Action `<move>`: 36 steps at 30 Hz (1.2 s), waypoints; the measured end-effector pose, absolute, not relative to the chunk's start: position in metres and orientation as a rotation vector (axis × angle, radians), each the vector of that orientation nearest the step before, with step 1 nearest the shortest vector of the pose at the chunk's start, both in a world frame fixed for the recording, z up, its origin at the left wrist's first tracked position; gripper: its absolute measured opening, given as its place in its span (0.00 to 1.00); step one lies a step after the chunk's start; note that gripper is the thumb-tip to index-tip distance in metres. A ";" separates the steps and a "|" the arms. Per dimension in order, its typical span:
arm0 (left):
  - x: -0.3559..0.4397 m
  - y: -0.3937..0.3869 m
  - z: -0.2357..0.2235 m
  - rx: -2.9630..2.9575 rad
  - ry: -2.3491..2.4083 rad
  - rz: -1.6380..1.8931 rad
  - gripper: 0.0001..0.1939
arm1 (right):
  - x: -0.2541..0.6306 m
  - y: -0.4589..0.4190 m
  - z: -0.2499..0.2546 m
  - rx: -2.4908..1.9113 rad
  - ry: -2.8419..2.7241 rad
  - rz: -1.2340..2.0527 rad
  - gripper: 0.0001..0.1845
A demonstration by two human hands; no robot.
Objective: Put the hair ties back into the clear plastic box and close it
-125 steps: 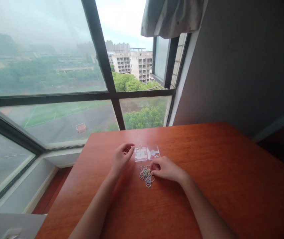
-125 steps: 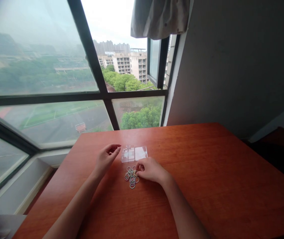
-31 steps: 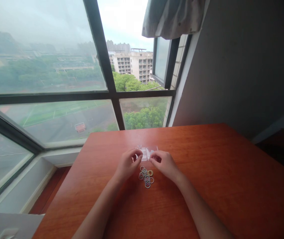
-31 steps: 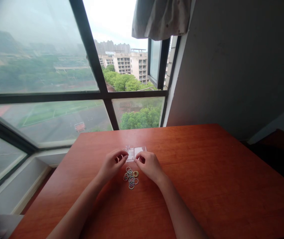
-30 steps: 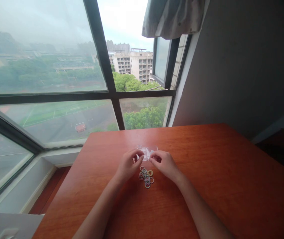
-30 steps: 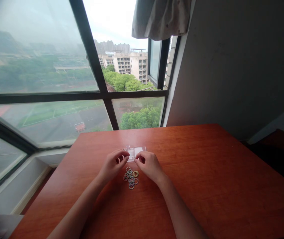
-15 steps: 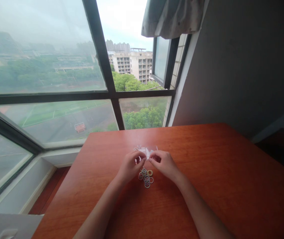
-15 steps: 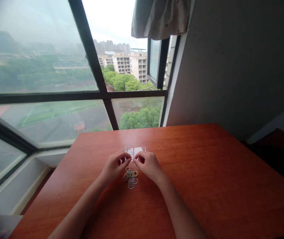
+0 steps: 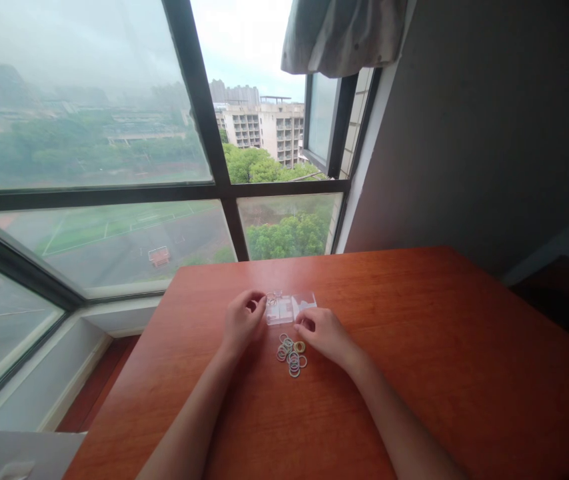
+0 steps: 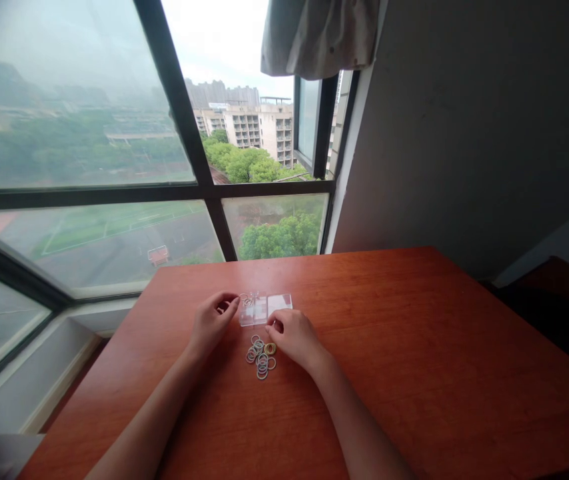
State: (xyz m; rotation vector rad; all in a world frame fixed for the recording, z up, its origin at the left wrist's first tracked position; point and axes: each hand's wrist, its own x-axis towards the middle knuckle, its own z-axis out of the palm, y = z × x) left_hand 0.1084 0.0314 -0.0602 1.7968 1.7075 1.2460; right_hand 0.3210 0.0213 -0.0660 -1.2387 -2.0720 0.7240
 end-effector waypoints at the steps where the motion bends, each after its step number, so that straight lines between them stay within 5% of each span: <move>1: 0.107 0.033 -0.062 1.786 1.720 1.240 0.10 | 0.321 0.021 -0.066 -1.247 -2.081 0.719 0.03; 36: 0.109 0.027 -0.059 1.767 1.638 1.194 0.11 | 0.307 0.008 -0.065 -1.287 -2.315 0.592 0.05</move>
